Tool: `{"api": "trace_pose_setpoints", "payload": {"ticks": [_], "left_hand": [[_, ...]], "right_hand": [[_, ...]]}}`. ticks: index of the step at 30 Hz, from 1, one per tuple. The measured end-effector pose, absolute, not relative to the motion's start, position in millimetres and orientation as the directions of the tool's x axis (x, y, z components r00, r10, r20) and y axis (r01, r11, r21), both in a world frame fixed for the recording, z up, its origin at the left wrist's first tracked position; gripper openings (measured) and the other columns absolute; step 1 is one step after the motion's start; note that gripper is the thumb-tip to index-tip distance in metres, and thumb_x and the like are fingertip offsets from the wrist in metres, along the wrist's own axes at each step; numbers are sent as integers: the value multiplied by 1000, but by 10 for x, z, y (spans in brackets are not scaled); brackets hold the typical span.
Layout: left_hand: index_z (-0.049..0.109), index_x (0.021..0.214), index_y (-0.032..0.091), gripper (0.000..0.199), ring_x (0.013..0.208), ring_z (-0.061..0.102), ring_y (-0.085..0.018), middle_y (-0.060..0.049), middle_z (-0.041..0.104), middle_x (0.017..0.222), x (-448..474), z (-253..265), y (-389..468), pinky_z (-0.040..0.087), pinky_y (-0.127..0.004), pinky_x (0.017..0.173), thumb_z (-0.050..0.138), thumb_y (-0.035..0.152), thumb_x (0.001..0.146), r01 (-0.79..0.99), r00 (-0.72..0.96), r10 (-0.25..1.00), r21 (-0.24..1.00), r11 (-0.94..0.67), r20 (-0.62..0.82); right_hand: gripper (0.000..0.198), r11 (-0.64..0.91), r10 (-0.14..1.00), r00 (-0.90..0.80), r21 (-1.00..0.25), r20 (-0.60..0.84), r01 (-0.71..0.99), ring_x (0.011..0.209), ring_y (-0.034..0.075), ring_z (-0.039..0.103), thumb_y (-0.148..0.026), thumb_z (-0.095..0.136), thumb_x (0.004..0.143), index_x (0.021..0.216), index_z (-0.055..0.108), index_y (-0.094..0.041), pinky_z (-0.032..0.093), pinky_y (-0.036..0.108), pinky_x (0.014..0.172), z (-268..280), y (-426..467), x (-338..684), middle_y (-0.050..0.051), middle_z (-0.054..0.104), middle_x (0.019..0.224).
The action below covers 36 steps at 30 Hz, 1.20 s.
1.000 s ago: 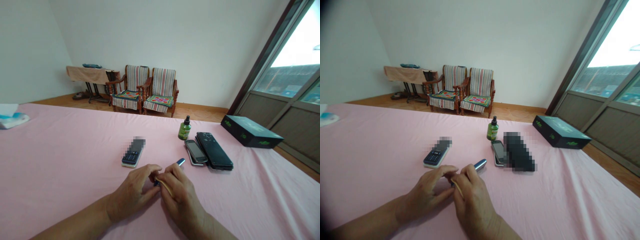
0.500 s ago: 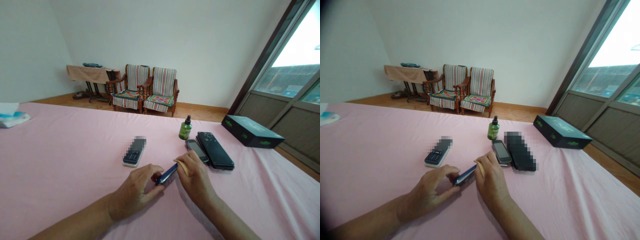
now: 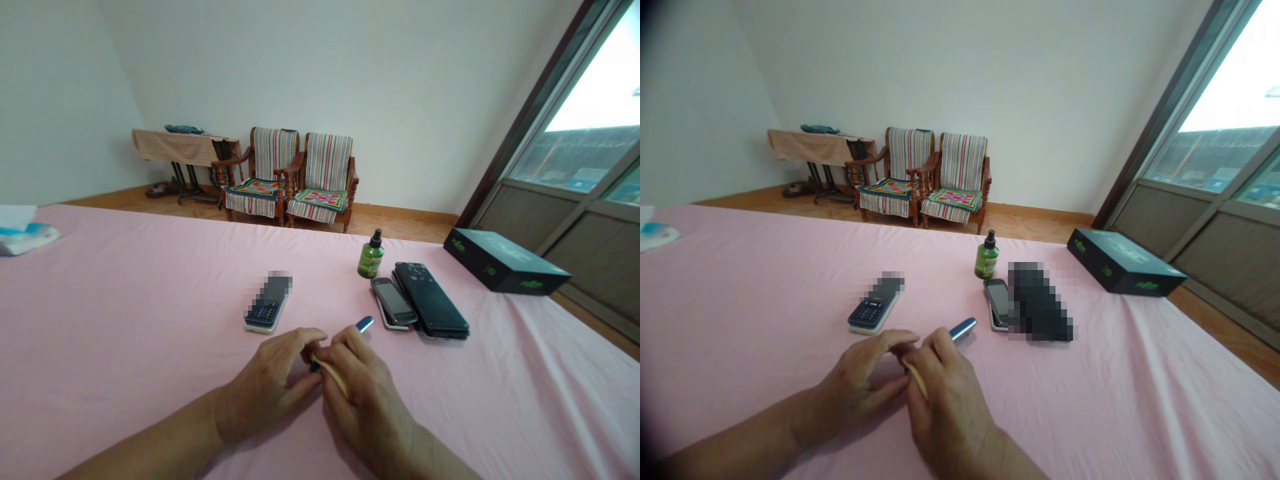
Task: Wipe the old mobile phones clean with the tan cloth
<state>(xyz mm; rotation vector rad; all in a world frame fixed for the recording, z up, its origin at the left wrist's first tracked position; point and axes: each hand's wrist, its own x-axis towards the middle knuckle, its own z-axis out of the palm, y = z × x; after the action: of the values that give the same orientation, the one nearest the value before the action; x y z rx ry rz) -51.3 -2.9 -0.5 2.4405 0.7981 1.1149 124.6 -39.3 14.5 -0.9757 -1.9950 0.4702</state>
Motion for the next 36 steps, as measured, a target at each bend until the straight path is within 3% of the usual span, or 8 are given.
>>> {"api": "trace_pose_setpoints", "payload": {"ticks": [4, 16, 36], "left_hand": [[48, 119, 21, 43, 90, 65, -18, -3, 67, 101, -513, 14, -28, 52, -27, 82, 59, 5, 81, 344, 540, 621, 525, -779, 567], [52, 118, 21, 40, 87, 63, -16, -2, 66, 100, -514, 28, -1, 51, -27, 80, 65, 7, 83, 316, 572, 621, 555, -770, 536], [52, 114, 22, 35, 86, 63, -16, -1, 65, 98, -511, 32, -2, 49, -26, 78, 64, 8, 84, 321, 581, 624, 557, -766, 523]], "right_hand": [[31, 621, 782, -396, -651, 481, 436, 84, 19, 55, 0, 44, 84, 102, 62, -18, 49, 30, 71, 154, -398, 1248, 7, 53, 94], [28, 624, 778, -310, -609, 547, 490, 83, 19, 54, 0, 48, 88, 100, 63, -20, 46, 29, 70, 172, -298, 1339, 4, 58, 86], [29, 586, 810, -300, -670, 504, 456, 81, 17, 54, 0, 48, 86, 98, 65, -20, 46, 28, 70, 159, -313, 1325, 4, 54, 88]]}}
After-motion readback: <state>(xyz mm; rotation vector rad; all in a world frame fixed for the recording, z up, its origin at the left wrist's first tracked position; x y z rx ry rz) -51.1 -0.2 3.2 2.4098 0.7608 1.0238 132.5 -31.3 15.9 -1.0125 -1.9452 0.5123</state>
